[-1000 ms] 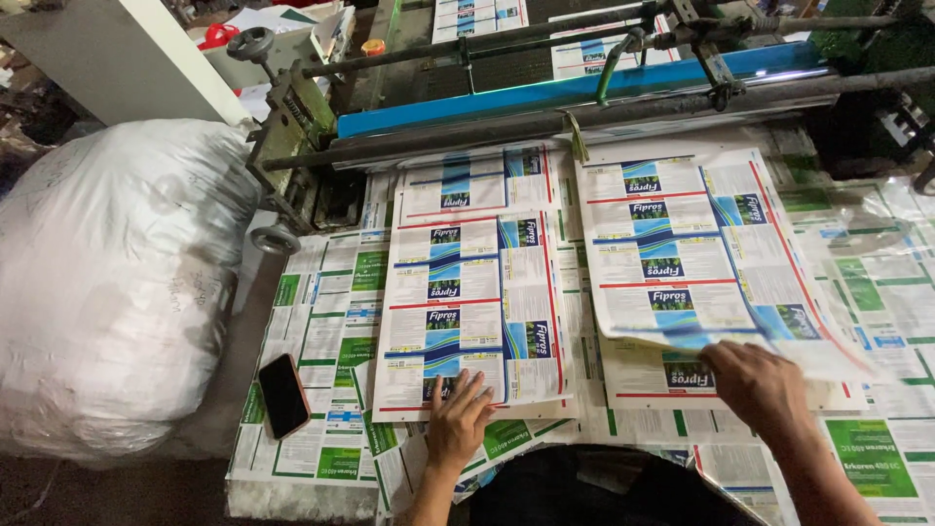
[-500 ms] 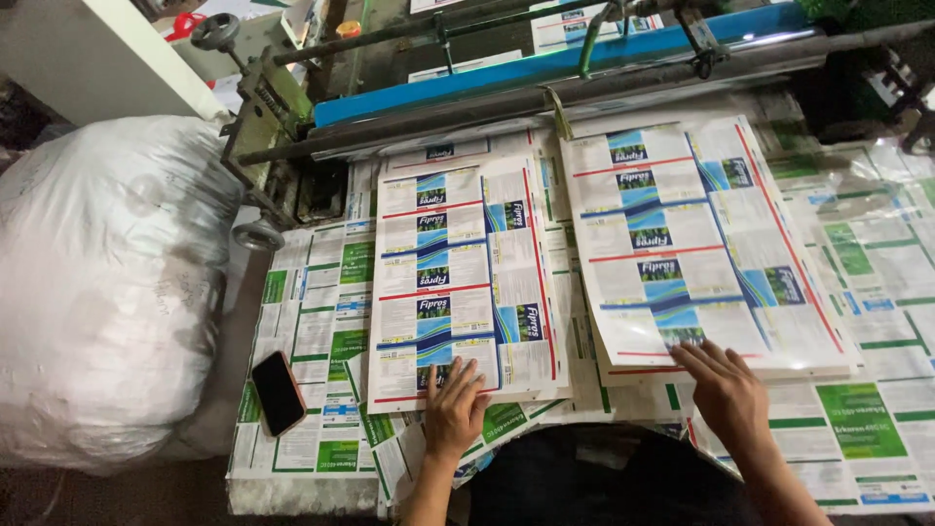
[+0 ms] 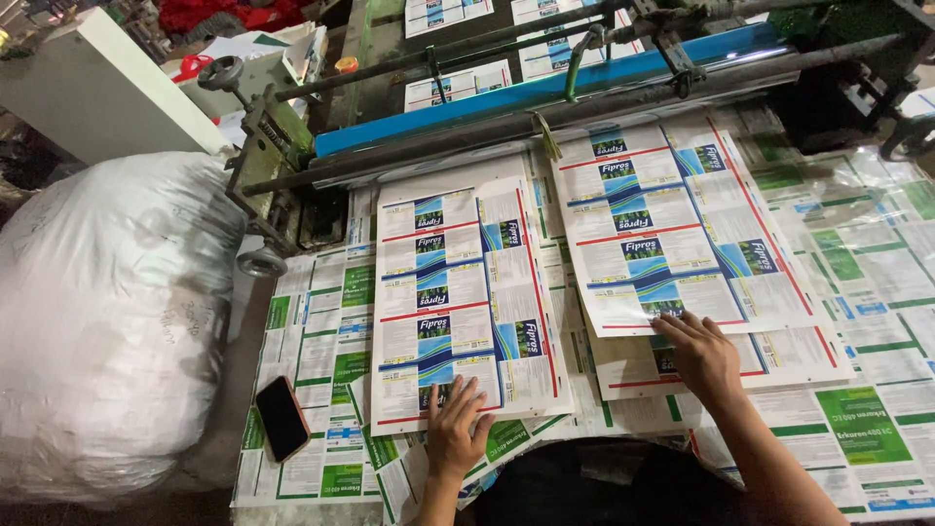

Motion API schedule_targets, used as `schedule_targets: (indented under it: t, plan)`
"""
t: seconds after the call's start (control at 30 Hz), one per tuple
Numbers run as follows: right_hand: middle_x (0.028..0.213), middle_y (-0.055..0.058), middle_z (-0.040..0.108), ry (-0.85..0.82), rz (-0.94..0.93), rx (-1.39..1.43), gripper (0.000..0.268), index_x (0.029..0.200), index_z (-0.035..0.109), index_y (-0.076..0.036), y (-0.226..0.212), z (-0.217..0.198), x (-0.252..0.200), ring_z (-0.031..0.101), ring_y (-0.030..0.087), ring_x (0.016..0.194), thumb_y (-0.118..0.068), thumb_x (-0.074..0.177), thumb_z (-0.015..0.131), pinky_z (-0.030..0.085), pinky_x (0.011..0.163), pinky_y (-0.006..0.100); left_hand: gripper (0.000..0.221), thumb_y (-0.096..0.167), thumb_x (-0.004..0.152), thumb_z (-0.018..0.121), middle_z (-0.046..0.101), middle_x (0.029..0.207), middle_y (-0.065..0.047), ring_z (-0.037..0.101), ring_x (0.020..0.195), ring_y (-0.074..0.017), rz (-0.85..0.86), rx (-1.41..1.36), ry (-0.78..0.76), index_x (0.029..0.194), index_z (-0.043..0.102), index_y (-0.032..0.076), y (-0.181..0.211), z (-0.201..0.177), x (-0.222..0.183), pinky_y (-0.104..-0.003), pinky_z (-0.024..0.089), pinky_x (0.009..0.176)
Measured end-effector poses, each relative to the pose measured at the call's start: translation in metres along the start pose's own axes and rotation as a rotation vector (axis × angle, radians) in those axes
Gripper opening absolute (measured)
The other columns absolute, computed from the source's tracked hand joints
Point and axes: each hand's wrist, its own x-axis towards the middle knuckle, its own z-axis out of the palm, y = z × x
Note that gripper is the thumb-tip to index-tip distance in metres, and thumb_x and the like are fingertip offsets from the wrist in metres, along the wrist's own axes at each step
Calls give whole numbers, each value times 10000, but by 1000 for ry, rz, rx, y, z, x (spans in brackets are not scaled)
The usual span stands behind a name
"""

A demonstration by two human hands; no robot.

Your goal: The person repeatedly picks up printed paper sheets from a conveyor and stacks them into two neat piles on the table. The hands align each sheet before placing it down, maintaining consistent edges throughout the process.

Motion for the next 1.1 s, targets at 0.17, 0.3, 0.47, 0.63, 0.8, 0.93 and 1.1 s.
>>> schedule_targets:
  t: [0.17,0.3,0.47,0.63,0.8,0.93,1.1]
  plan:
    - [1382,-38,680,8,3,26,448,1250,722,-242,-2,0,9,621,240,1326,-25,880,596,492,1144,472,492,494,1018,517,694,1363,-119,542,1384,-346,-17,-6,-20,1115,788,95,1,-2,1,-623,204,1208]
    - [1374,-26,684,14,-1,28,458,1251,726,-223,-3,3,20,624,261,1321,-34,847,621,478,1137,482,514,511,1010,503,701,1352,-111,539,1393,-342,-35,-13,-38,1109,795,100,0,-1,1,-614,203,1216]
    - [1370,-28,694,43,5,41,438,1234,742,-241,1,15,36,636,259,1322,-20,880,608,483,1141,472,537,534,1005,499,696,1364,-115,534,1388,-346,-42,-5,-42,1108,796,99,4,-5,3,-609,201,1208]
    - [1385,-13,679,45,6,76,398,1243,734,-237,6,22,61,623,278,1328,-69,897,630,456,1157,495,544,530,1011,487,690,1368,-115,531,1391,-345,-33,2,-54,1122,794,95,-1,-2,2,-612,199,1206]
    - [1523,-27,547,-118,65,-78,591,1424,602,-276,14,37,74,463,320,1458,-88,864,619,276,1233,603,508,497,1022,485,705,1353,-102,546,1376,-341,-31,33,-30,1117,800,109,-1,2,-1,-614,223,1190]
    - [1557,15,525,-49,59,-83,627,1492,552,-247,19,45,67,410,365,1497,-92,886,585,256,1242,616,480,458,1039,477,711,1344,-105,554,1371,-345,-18,43,-24,1114,795,107,-3,4,-1,-615,227,1192]
    - [1548,49,553,-42,121,-96,531,1468,566,-212,10,35,65,449,340,1487,-129,943,575,288,1256,595,380,372,1030,487,753,1266,-84,595,1313,-334,-16,123,-7,944,783,150,-7,11,3,-616,277,1162]
